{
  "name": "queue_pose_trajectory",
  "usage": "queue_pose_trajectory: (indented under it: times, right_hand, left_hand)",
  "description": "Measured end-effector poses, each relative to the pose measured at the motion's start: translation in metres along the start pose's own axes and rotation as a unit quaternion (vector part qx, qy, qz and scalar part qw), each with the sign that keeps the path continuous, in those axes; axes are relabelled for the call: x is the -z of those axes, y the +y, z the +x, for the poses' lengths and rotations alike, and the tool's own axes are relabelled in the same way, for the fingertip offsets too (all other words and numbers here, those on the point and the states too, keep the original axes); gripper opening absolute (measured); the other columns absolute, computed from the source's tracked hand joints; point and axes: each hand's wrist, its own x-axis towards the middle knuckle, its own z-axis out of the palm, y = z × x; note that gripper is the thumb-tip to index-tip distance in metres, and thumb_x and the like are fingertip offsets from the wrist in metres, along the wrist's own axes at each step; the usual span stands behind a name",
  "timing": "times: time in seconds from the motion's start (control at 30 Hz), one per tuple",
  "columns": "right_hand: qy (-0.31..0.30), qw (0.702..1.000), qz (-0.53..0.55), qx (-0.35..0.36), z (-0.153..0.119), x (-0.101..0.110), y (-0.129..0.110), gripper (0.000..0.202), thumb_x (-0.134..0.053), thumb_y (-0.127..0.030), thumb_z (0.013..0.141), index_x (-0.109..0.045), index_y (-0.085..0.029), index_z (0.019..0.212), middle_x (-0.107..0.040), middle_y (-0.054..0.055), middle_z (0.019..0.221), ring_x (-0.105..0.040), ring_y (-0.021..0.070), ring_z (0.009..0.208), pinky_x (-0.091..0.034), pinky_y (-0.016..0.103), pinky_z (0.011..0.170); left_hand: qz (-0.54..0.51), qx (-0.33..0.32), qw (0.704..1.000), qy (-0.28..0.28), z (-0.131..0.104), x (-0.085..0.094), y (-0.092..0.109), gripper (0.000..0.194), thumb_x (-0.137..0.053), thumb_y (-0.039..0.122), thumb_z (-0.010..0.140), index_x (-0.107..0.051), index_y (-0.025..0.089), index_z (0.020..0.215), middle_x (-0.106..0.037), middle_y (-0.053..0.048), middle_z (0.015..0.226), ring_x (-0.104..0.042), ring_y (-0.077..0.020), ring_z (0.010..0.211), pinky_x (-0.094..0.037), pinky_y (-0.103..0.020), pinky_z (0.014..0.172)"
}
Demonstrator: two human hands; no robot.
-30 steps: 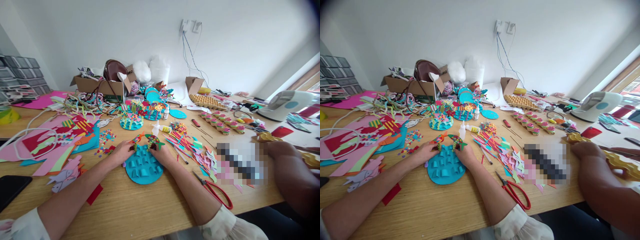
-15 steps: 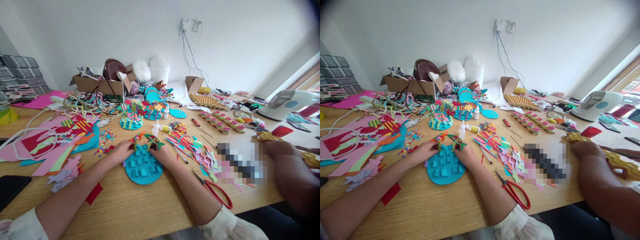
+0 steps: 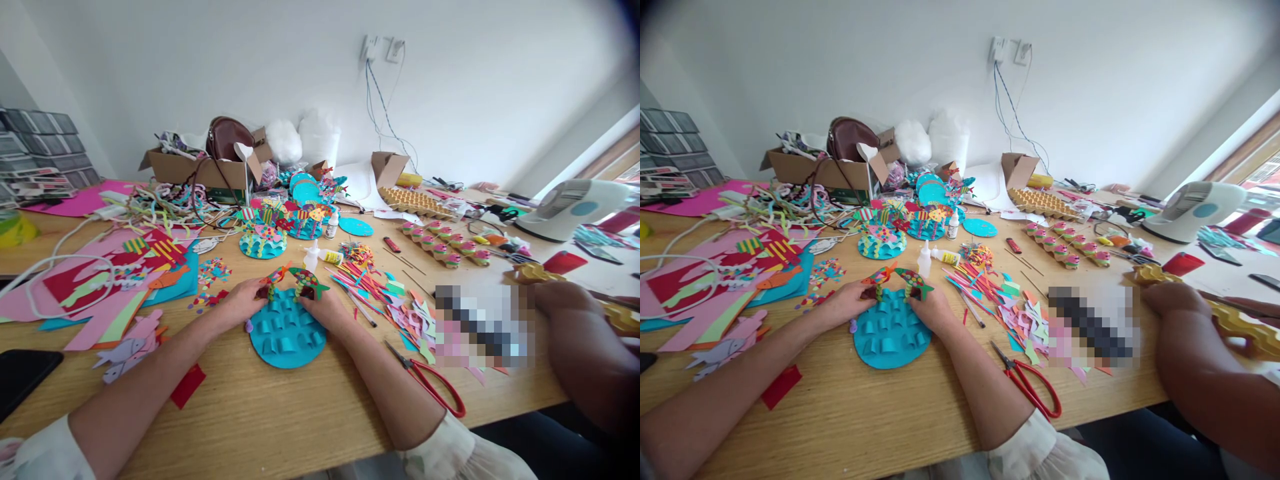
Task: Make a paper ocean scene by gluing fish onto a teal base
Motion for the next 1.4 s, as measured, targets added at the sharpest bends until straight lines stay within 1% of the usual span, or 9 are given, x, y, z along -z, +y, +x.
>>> queue_pose_trajectory:
  times: [0.2,0.4,0.67,0.83,0.97,1.1,1.2,1.3,1.4]
  right_hand:
    - [0.007,1.0,0.019,0.008,0.0,-0.001,0.003,0.022,-0.059,-0.017,0.073,-0.062,-0.021,0.094,-0.068,0.002,0.087,-0.059,0.0154,0.072,-0.041,0.023,0.059]
    - [0.011,0.999,0.033,0.015,0.001,-0.002,0.004,0.027,-0.06,-0.016,0.072,-0.062,-0.022,0.099,-0.068,0.002,0.09,-0.06,0.016,0.075,-0.044,0.023,0.062]
    - [0.017,0.998,0.054,0.019,0.0,-0.002,0.007,0.035,-0.06,-0.015,0.071,-0.06,-0.022,0.105,-0.068,0.0,0.09,-0.061,0.0163,0.078,-0.047,0.025,0.067]
    - [0.017,0.997,0.075,0.022,-0.001,0.003,0.003,0.041,-0.062,-0.014,0.07,-0.06,-0.022,0.11,-0.069,0.002,0.094,-0.062,0.0174,0.081,-0.049,0.028,0.072]
    - [0.013,0.997,0.071,0.007,-0.002,0.008,-0.001,0.039,-0.063,-0.014,0.07,-0.062,-0.021,0.108,-0.069,0.003,0.093,-0.062,0.0182,0.08,-0.049,0.029,0.072]
    - [0.002,0.996,0.087,0.021,-0.002,0.009,0.001,0.041,-0.064,-0.015,0.07,-0.06,-0.021,0.11,-0.069,0.003,0.091,-0.063,0.0172,0.076,-0.05,0.028,0.069]
    - [-0.016,0.994,0.108,0.024,-0.002,0.011,0.001,0.043,-0.065,-0.014,0.07,-0.059,-0.019,0.112,-0.069,0.004,0.093,-0.063,0.0177,0.078,-0.05,0.028,0.07]
    - [-0.03,0.991,0.13,0.003,-0.003,0.016,-0.001,0.047,-0.066,-0.014,0.069,-0.057,-0.019,0.115,-0.069,0.004,0.095,-0.064,0.0184,0.082,-0.051,0.03,0.073]
    - [-0.037,0.992,0.118,-0.016,-0.005,0.021,-0.001,0.05,-0.066,-0.015,0.069,-0.056,-0.02,0.118,-0.069,0.004,0.1,-0.063,0.0196,0.087,-0.05,0.032,0.076]
  left_hand:
    - [-0.026,0.013,0.999,0.02,-0.002,0.0,0.001,0.029,-0.059,0.026,0.069,-0.063,0.018,0.096,-0.069,-0.005,0.092,-0.064,-0.022,0.08,-0.048,-0.028,0.07]
    - [-0.043,0.022,0.998,0.035,-0.004,0.0,0.004,0.028,-0.061,0.033,0.067,-0.065,0.018,0.09,-0.069,-0.004,0.083,-0.063,-0.0227,0.076,-0.047,-0.028,0.068]
    - [-0.073,0.018,0.996,0.043,-0.004,-0.001,0.003,0.034,-0.056,0.038,0.07,-0.064,0.018,0.097,-0.069,-0.006,0.093,-0.063,-0.0234,0.084,-0.048,-0.03,0.072]
    - [-0.102,0.018,0.994,0.044,-0.003,-0.003,0.0,0.025,-0.055,0.037,0.07,-0.064,0.02,0.086,-0.07,-0.002,0.083,-0.064,-0.0208,0.077,-0.048,-0.027,0.066]
    - [-0.126,0.018,0.991,0.049,-0.001,-0.004,-0.003,0.022,-0.057,0.034,0.066,-0.063,0.02,0.083,-0.07,-0.002,0.082,-0.064,-0.0209,0.077,-0.049,-0.028,0.067]
    - [-0.16,0.01,0.986,0.051,-0.001,-0.002,-0.006,0.021,-0.06,0.032,0.062,-0.062,0.02,0.08,-0.069,-0.003,0.085,-0.064,-0.0214,0.081,-0.05,-0.03,0.072]
    - [-0.198,0.004,0.979,0.052,-0.002,0.0,-0.007,0.019,-0.056,0.034,0.066,-0.061,0.019,0.077,-0.068,-0.002,0.079,-0.064,-0.0205,0.076,-0.051,-0.03,0.067]
    - [-0.232,0.01,0.97,0.072,-0.003,0.004,-0.006,0.018,-0.053,0.033,0.066,-0.06,0.019,0.075,-0.067,-0.002,0.076,-0.063,-0.0202,0.074,-0.051,-0.03,0.064]
    - [-0.248,0.023,0.963,0.098,-0.002,0.008,-0.006,0.015,-0.051,0.026,0.064,-0.059,0.018,0.073,-0.065,-0.002,0.076,-0.062,-0.0203,0.078,-0.05,-0.031,0.069]
